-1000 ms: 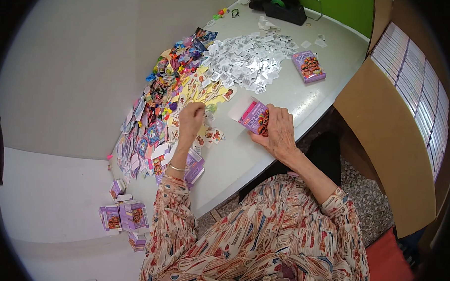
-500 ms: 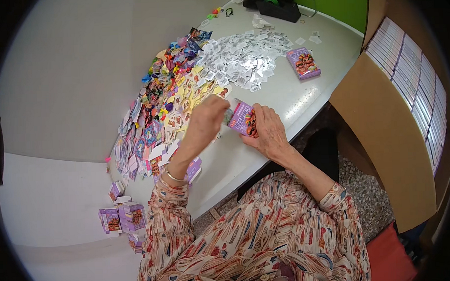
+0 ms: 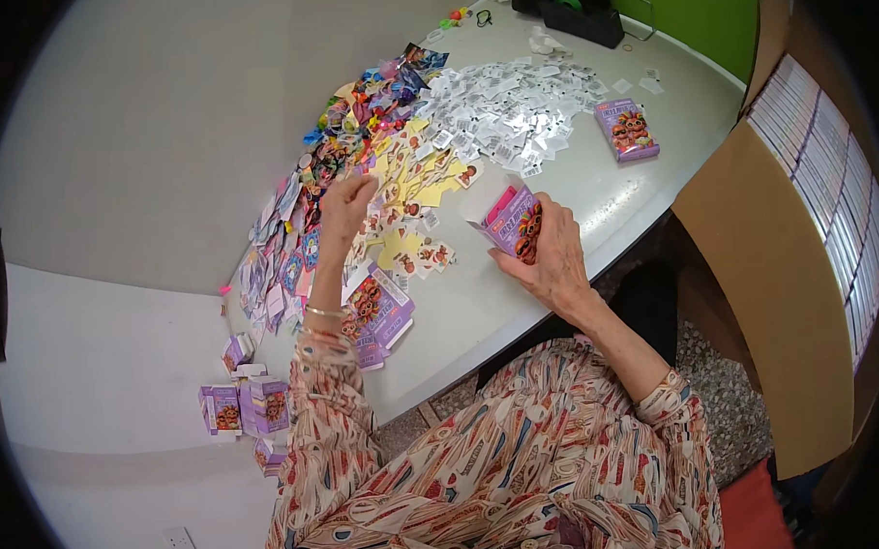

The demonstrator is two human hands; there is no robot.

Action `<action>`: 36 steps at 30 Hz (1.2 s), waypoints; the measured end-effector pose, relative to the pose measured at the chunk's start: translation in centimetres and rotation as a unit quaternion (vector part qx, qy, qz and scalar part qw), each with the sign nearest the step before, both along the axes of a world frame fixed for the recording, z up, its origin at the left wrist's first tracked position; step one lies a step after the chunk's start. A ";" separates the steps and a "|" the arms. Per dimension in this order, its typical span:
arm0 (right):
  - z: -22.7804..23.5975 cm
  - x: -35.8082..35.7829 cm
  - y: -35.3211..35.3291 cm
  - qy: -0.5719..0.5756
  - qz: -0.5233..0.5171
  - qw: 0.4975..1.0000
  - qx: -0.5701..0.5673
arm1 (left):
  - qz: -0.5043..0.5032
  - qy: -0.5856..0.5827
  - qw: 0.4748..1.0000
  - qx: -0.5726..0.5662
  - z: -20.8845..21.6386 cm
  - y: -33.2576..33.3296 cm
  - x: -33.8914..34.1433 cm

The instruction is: The person is packaging small colorful stickers into individual plastic bags at a desk.

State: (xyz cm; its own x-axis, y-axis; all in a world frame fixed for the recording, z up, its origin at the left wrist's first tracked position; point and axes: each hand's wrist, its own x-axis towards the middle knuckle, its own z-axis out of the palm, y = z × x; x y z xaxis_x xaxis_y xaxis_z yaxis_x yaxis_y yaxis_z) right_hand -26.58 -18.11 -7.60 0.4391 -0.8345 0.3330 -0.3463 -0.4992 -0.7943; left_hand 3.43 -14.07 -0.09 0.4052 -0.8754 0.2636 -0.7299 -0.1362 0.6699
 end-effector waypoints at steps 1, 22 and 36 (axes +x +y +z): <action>0.1 0.3 0.1 -0.009 0.006 1.000 -0.005 | 0.010 -0.041 0.997 0.059 -1.2 0.5 2.0; -0.3 0.8 0.1 0.017 0.005 1.000 -0.008 | -0.146 0.282 0.947 0.038 2.8 -1.1 -8.8; 0.9 -0.3 0.2 -0.003 0.007 1.000 0.006 | -0.136 0.114 0.982 -0.059 0.1 0.7 -12.6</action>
